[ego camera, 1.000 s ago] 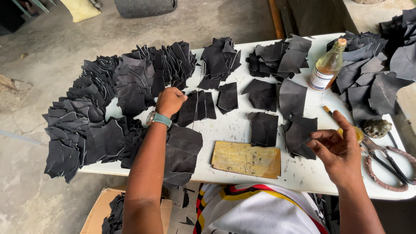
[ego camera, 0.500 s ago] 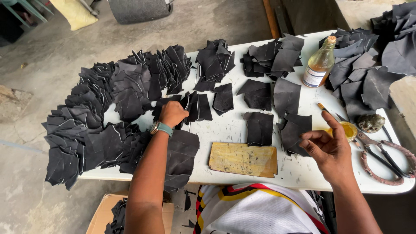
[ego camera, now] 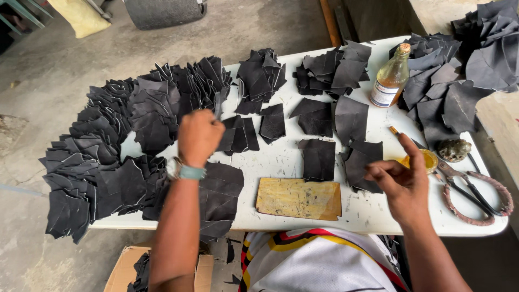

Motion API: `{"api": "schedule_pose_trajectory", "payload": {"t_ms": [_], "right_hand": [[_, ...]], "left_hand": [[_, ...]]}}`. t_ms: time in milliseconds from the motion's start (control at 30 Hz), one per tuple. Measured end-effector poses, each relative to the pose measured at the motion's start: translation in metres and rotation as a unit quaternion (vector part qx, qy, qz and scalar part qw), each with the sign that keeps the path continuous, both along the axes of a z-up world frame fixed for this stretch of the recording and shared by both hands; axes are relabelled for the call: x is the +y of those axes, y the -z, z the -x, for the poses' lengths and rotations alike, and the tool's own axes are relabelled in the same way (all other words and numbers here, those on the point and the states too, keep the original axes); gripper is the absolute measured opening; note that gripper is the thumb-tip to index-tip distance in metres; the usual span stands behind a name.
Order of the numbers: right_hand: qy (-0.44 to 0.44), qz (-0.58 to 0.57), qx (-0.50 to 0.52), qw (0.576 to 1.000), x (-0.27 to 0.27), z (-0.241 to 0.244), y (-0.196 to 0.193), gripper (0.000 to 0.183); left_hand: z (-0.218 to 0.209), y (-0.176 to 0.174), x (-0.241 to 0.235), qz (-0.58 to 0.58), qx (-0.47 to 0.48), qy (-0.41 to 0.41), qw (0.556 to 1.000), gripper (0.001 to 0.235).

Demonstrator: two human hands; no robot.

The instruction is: The person applies a yellow adhesive from a jar onto the edges of small black rubber pieces using a brush. They then press the coated edges together to bond the pieces and place the finished items on a white table.

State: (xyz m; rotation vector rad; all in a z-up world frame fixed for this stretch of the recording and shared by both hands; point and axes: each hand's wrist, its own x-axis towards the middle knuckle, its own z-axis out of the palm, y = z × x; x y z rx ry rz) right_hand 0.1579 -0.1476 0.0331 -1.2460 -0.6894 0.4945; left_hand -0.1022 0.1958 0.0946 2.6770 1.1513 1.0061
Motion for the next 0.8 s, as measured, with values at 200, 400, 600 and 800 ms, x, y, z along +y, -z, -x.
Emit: {"api": "schedule_pose_trajectory", "payload": {"t_ms": [200,400,600,800], "right_hand": [[-0.101,0.013,0.063,0.993,0.039,0.033,0.0,0.104],[-0.066,0.041,0.134,0.988,0.035,0.016,0.02,0.103],[-0.092,0.037,0.019,0.995,0.037,0.022,0.025,0.112],[-0.053,0.023,0.0,0.998,0.039,0.015,0.021,0.105]], "left_hand": [[-0.078,0.03,-0.167,0.054,0.013,0.188,0.981,0.01],[-0.085,0.045,-0.21,0.134,-0.095,0.302,0.939,0.011],[-0.082,0.064,-0.214,0.152,-0.063,0.277,0.947,0.009],[-0.079,0.046,-0.214,0.095,-0.204,0.3,0.927,0.045]]}}
